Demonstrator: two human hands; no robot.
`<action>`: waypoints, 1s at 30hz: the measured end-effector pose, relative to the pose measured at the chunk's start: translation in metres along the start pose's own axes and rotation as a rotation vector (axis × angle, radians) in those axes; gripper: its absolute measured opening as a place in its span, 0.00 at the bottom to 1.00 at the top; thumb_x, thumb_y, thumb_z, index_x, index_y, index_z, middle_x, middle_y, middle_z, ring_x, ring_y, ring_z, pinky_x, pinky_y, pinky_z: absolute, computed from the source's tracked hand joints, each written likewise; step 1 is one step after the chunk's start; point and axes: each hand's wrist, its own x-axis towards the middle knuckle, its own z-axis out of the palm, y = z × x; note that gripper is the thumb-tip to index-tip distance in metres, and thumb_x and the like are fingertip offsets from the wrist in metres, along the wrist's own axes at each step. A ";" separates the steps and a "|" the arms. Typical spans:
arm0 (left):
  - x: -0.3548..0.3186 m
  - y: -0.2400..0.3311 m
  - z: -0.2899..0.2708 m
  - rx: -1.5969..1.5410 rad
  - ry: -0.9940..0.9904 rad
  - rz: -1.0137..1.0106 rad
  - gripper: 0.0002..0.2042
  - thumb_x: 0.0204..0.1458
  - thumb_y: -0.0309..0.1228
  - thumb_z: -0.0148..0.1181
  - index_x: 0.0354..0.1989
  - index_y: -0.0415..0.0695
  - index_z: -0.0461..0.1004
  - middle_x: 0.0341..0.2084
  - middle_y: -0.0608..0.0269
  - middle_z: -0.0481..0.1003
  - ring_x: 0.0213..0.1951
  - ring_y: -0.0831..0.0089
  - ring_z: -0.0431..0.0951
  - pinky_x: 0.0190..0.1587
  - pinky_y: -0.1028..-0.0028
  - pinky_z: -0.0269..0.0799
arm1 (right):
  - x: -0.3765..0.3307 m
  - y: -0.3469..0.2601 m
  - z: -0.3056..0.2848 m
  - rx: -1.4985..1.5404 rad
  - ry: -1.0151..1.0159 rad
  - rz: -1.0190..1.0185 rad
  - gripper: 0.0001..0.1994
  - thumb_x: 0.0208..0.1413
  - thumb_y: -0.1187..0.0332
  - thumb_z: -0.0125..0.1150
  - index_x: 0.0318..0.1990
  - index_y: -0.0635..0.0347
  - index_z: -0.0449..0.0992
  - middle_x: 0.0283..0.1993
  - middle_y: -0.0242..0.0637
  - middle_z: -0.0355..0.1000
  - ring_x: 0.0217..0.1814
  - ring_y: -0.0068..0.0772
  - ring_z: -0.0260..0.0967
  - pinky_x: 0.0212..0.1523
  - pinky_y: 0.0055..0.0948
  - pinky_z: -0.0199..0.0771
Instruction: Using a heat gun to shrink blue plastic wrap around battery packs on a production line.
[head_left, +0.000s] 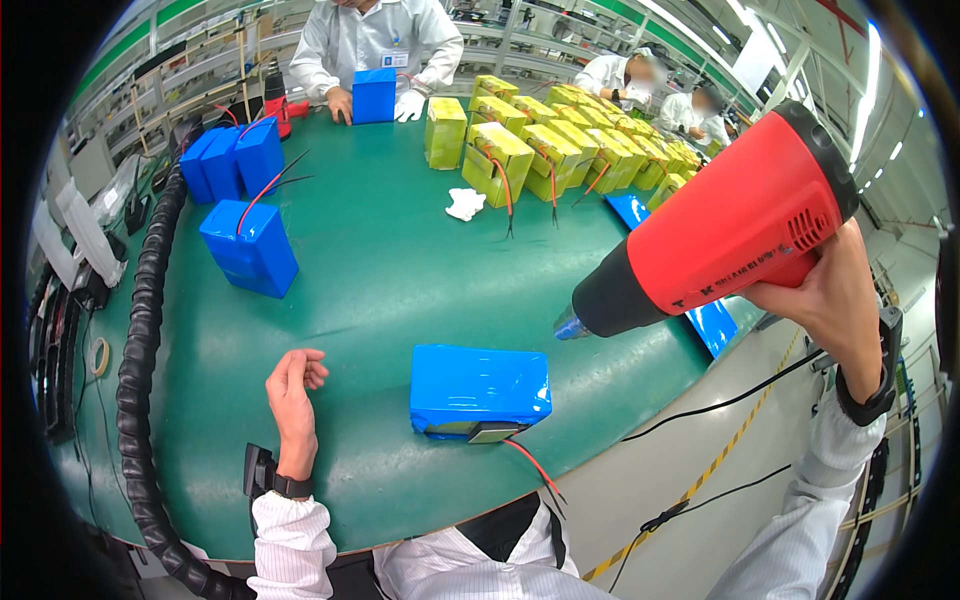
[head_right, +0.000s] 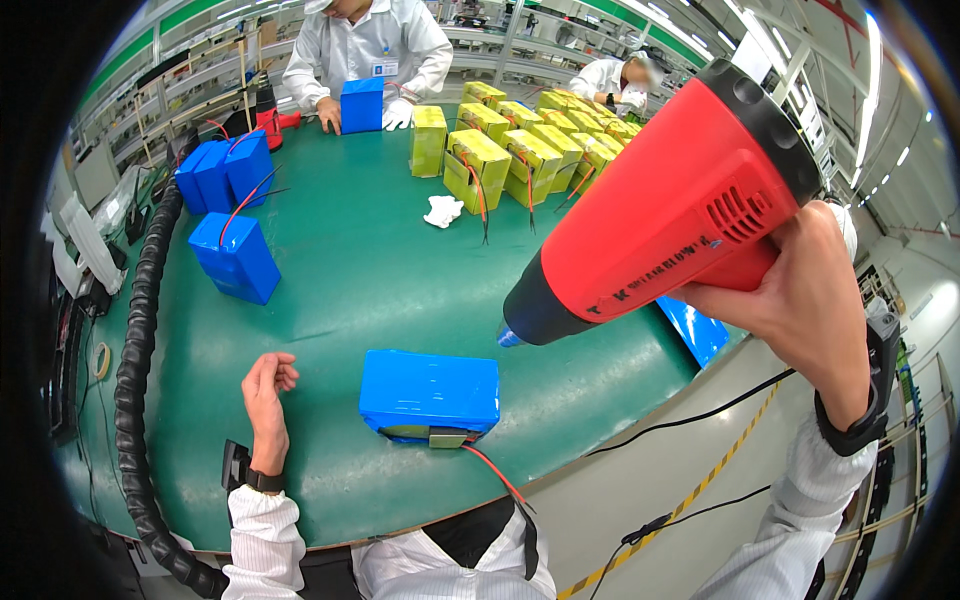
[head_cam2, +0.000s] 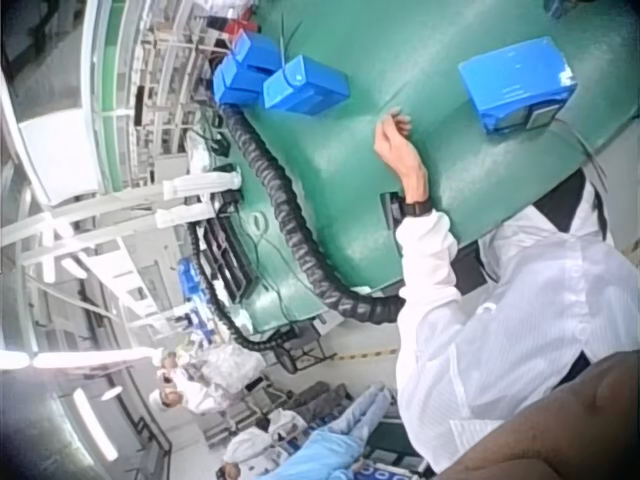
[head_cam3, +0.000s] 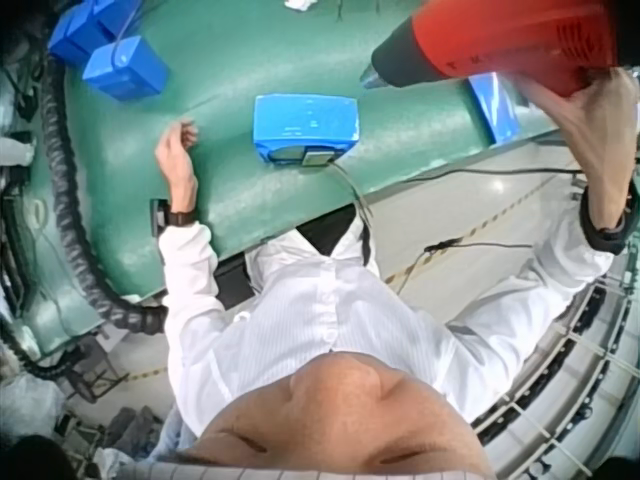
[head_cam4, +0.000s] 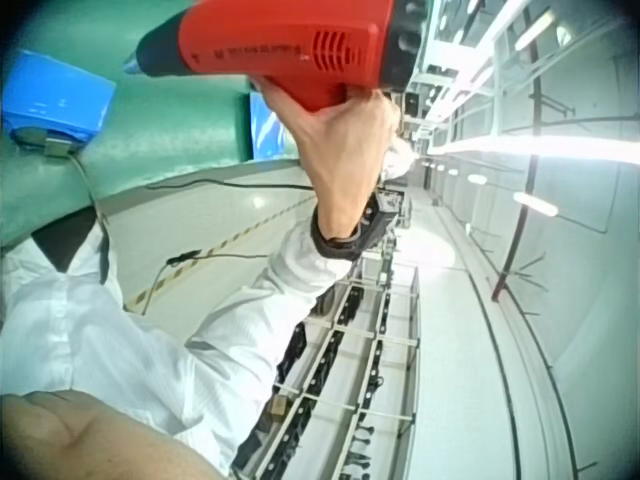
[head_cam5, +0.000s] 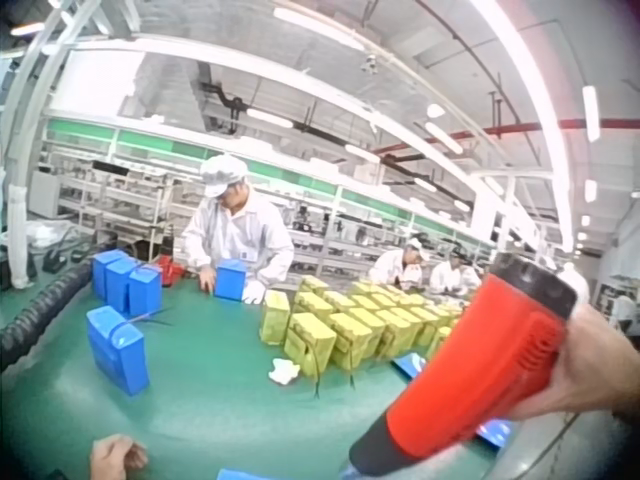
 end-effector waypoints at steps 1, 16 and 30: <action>0.000 0.000 -0.001 0.007 -0.015 0.000 0.16 0.70 0.34 0.47 0.39 0.35 0.78 0.27 0.66 0.75 0.31 0.80 0.71 0.36 0.77 0.65 | 0.000 0.002 0.000 0.000 0.002 0.002 0.21 0.39 0.67 0.81 0.40 0.69 0.82 0.33 0.40 0.83 0.30 0.30 0.81 0.39 0.28 0.80; -0.001 0.001 0.000 0.060 -0.014 -0.019 0.17 0.70 0.36 0.47 0.39 0.36 0.78 0.27 0.67 0.74 0.31 0.80 0.70 0.36 0.77 0.64 | -0.070 0.063 0.012 0.135 0.193 0.200 0.20 0.42 0.72 0.79 0.43 0.69 0.80 0.39 0.39 0.82 0.34 0.26 0.79 0.39 0.27 0.79; -0.036 0.031 0.046 0.123 -0.544 0.112 0.39 0.63 0.55 0.54 0.73 0.38 0.57 0.68 0.47 0.63 0.66 0.59 0.66 0.67 0.62 0.61 | -0.277 0.071 0.127 0.931 0.423 1.008 0.11 0.53 0.74 0.70 0.42 0.65 0.76 0.30 0.34 0.76 0.25 0.26 0.72 0.28 0.27 0.75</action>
